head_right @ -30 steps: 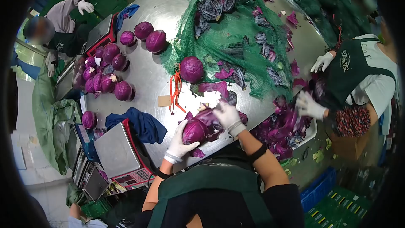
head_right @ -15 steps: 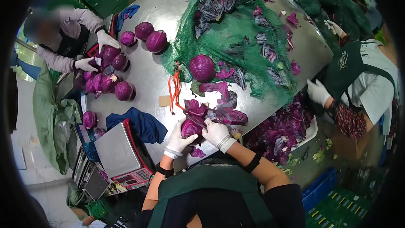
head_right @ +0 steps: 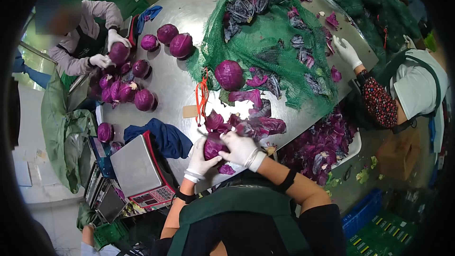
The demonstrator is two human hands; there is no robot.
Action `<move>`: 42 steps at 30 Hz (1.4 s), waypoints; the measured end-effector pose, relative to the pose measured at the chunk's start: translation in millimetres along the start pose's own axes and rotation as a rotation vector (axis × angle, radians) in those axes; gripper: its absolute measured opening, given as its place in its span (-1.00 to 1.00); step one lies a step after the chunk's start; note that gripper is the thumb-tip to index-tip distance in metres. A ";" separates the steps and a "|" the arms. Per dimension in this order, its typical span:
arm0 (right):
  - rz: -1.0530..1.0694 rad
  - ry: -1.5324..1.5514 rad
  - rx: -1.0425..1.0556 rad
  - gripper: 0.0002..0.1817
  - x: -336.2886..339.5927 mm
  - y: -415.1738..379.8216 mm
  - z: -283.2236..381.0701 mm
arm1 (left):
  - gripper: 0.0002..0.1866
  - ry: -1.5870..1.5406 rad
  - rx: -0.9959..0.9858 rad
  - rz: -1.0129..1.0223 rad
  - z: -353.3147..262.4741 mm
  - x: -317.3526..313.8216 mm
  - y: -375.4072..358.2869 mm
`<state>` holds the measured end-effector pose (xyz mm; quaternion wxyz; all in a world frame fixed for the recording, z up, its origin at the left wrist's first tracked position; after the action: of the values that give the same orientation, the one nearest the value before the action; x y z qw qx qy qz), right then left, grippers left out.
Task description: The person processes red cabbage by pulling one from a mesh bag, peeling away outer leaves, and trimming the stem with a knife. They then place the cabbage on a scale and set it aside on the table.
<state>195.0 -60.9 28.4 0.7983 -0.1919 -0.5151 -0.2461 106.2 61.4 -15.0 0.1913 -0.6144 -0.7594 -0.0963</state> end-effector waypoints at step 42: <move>0.065 0.055 -0.239 -0.49 35.6 -34.4 -37.1 | 0.10 -0.055 0.036 0.102 -44.9 -53.4 48.4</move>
<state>214.1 -116.3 48.1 0.7912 -0.2956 -0.4533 -0.2848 170.0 7.3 -0.3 0.1858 -0.6511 -0.7337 -0.0559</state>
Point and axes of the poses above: each hand's wrist, its own y-axis towards the middle knuckle, its own x-axis out of the back of the hand, z = x × y, the point moved 8 cm from there along y, towards the middle knuckle, and after that the axes turned 15 degrees about -y, right-handed, at the moved point
